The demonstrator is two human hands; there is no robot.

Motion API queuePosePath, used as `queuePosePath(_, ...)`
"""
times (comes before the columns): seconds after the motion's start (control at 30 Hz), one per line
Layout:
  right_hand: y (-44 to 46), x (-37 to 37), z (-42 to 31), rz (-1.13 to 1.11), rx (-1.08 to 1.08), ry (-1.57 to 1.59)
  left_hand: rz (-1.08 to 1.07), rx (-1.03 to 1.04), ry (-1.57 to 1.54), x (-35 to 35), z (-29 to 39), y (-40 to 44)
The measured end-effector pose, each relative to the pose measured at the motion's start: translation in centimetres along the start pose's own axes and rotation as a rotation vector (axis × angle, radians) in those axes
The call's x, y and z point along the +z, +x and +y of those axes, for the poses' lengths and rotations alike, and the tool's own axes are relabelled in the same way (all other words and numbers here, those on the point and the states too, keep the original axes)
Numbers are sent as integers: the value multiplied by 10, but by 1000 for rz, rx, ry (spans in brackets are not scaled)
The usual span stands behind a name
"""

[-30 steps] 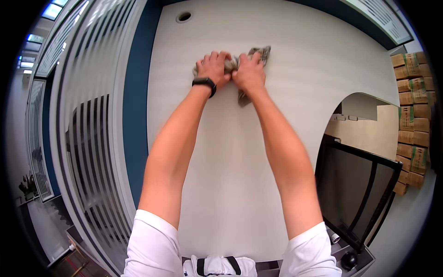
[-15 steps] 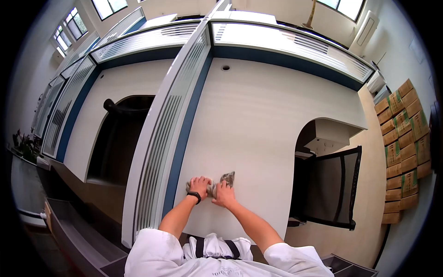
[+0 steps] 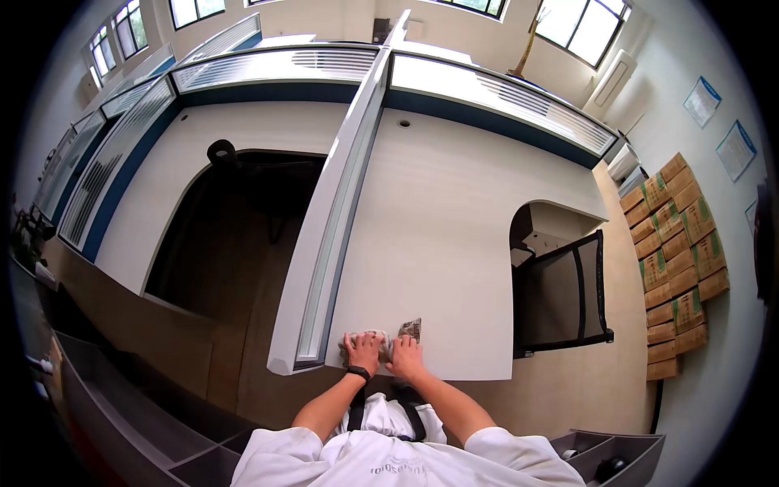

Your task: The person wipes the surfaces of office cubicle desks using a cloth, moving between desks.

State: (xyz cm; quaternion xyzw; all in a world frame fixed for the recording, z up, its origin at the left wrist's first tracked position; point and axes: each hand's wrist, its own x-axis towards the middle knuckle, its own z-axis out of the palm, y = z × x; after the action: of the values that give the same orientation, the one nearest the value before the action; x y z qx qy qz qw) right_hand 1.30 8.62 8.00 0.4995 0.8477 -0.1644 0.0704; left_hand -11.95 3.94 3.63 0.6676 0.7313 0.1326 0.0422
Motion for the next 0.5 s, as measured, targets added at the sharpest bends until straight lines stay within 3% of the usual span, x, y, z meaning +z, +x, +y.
queuePosePath(0.5,-36,25,-27,-9,88,101,130,54,0,-4,-19,-41)
